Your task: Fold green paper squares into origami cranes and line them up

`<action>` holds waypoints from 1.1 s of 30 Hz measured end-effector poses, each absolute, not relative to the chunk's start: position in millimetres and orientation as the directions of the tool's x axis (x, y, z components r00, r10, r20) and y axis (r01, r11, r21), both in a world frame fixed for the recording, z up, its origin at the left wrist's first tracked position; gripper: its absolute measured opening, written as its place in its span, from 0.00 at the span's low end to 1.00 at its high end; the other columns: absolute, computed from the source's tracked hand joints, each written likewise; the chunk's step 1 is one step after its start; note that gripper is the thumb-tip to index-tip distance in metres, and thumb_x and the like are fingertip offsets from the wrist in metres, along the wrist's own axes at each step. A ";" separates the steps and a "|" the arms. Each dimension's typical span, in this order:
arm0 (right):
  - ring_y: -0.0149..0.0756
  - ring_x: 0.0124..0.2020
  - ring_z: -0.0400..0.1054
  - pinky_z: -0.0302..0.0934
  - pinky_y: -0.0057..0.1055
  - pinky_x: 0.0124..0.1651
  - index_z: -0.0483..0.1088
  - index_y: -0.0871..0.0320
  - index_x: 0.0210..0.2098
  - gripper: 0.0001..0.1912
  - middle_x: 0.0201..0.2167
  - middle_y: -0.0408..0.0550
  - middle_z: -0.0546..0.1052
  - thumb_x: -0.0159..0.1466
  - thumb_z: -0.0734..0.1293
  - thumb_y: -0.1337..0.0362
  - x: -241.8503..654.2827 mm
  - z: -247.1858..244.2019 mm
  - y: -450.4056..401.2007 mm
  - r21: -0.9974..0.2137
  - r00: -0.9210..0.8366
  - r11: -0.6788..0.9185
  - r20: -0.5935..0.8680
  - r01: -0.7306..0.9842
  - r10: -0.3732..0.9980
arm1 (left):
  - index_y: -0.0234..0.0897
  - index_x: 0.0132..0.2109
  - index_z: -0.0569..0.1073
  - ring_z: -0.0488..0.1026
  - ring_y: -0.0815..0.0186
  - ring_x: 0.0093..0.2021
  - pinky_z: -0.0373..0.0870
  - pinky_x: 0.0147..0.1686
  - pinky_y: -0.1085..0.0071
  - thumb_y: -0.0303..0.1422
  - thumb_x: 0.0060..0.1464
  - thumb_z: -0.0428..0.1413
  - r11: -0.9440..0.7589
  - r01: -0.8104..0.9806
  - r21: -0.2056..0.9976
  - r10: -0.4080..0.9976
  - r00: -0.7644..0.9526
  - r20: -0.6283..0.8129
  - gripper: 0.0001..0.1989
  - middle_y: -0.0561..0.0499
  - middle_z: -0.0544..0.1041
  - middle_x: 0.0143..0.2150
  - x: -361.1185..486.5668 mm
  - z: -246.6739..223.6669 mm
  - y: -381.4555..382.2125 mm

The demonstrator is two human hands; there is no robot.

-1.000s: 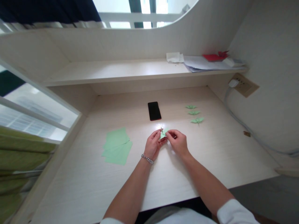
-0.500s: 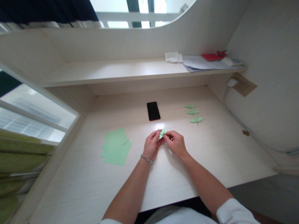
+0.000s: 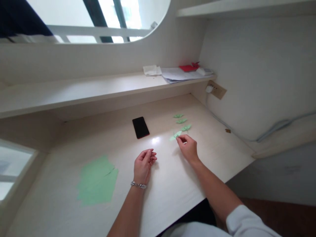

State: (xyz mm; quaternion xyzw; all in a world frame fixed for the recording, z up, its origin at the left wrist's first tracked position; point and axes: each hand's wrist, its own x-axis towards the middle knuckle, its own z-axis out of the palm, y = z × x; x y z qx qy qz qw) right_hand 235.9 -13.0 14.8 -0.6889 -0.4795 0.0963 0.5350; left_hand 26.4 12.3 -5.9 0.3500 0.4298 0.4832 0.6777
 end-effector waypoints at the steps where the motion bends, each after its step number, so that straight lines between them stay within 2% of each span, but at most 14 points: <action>1: 0.35 0.29 0.71 0.64 0.30 0.36 0.75 0.57 0.32 0.10 0.30 0.46 0.79 0.60 0.64 0.58 246.2 11.2 -17.2 -0.832 0.550 0.001 0.368 0.555 0.750 | 0.32 0.41 0.75 0.72 0.70 0.27 0.68 0.29 0.74 0.40 0.48 0.62 0.261 -0.320 0.911 0.964 0.143 -0.226 0.17 0.46 0.77 0.34 26.0 -6.5 12.6; 4: 0.36 0.30 0.72 0.64 0.31 0.37 0.75 0.58 0.32 0.11 0.29 0.47 0.79 0.58 0.65 0.58 277.3 -1.0 -29.0 -0.834 0.641 -0.106 0.329 0.542 0.693 | 0.33 0.38 0.75 0.71 0.70 0.26 0.68 0.28 0.73 0.42 0.48 0.61 0.163 -0.149 0.975 0.986 0.064 -0.155 0.16 0.47 0.77 0.33 23.2 -7.7 14.7; 6: 0.37 0.30 0.72 0.64 0.32 0.37 0.76 0.58 0.32 0.12 0.29 0.48 0.80 0.58 0.65 0.57 294.4 -8.6 -34.4 -0.830 0.676 -0.163 0.303 0.534 0.672 | 0.34 0.37 0.76 0.70 0.68 0.26 0.66 0.27 0.72 0.44 0.49 0.59 0.066 0.085 0.994 0.998 0.012 -0.067 0.16 0.47 0.78 0.31 19.6 -8.0 16.7; 8: 0.38 0.30 0.72 0.64 0.32 0.37 0.76 0.59 0.32 0.12 0.29 0.49 0.80 0.57 0.65 0.57 306.7 -14.6 -37.2 -0.820 0.691 -0.203 0.287 0.536 0.663 | 0.34 0.36 0.76 0.71 0.66 0.26 0.67 0.28 0.70 0.45 0.51 0.57 0.006 0.293 0.956 1.000 -0.031 0.003 0.17 0.47 0.78 0.31 15.6 -8.0 18.4; 11: 0.38 0.30 0.72 0.64 0.33 0.38 0.76 0.58 0.33 0.13 0.29 0.49 0.80 0.58 0.64 0.57 316.8 -20.2 -37.5 -0.800 0.691 -0.240 0.274 0.550 0.669 | 0.35 0.38 0.76 0.73 0.64 0.28 0.67 0.30 0.69 0.46 0.52 0.55 -0.020 0.432 0.902 0.996 -0.065 0.053 0.18 0.47 0.79 0.32 11.8 -7.5 19.6; 15: 0.37 0.30 0.72 0.63 0.32 0.38 0.77 0.56 0.33 0.12 0.29 0.47 0.80 0.58 0.64 0.57 320.2 -23.6 -34.4 -0.765 0.689 -0.286 0.268 0.577 0.673 | 0.34 0.37 0.77 0.72 0.63 0.27 0.67 0.28 0.69 0.47 0.51 0.55 -0.011 0.437 0.900 0.995 -0.089 0.055 0.19 0.46 0.79 0.31 12.0 -5.2 18.9; 22: 0.37 0.30 0.71 0.60 0.30 0.32 0.77 0.51 0.33 0.09 0.30 0.45 0.80 0.58 0.65 0.57 315.1 -25.4 -31.4 -0.684 0.707 -0.400 0.241 0.610 0.665 | 0.33 0.37 0.77 0.72 0.64 0.26 0.67 0.26 0.70 0.47 0.50 0.55 0.011 0.414 0.910 0.997 -0.068 0.019 0.20 0.45 0.78 0.31 12.8 -1.3 16.5; 33: 0.37 0.32 0.71 0.60 0.29 0.34 0.77 0.52 0.35 0.10 0.32 0.45 0.79 0.59 0.65 0.58 313.9 -25.9 -32.7 -0.625 0.666 -0.401 0.266 0.669 0.696 | 0.33 0.38 0.77 0.73 0.64 0.27 0.67 0.24 0.71 0.47 0.50 0.55 0.011 0.423 0.906 0.999 -0.034 0.003 0.20 0.45 0.79 0.32 11.6 -2.8 16.5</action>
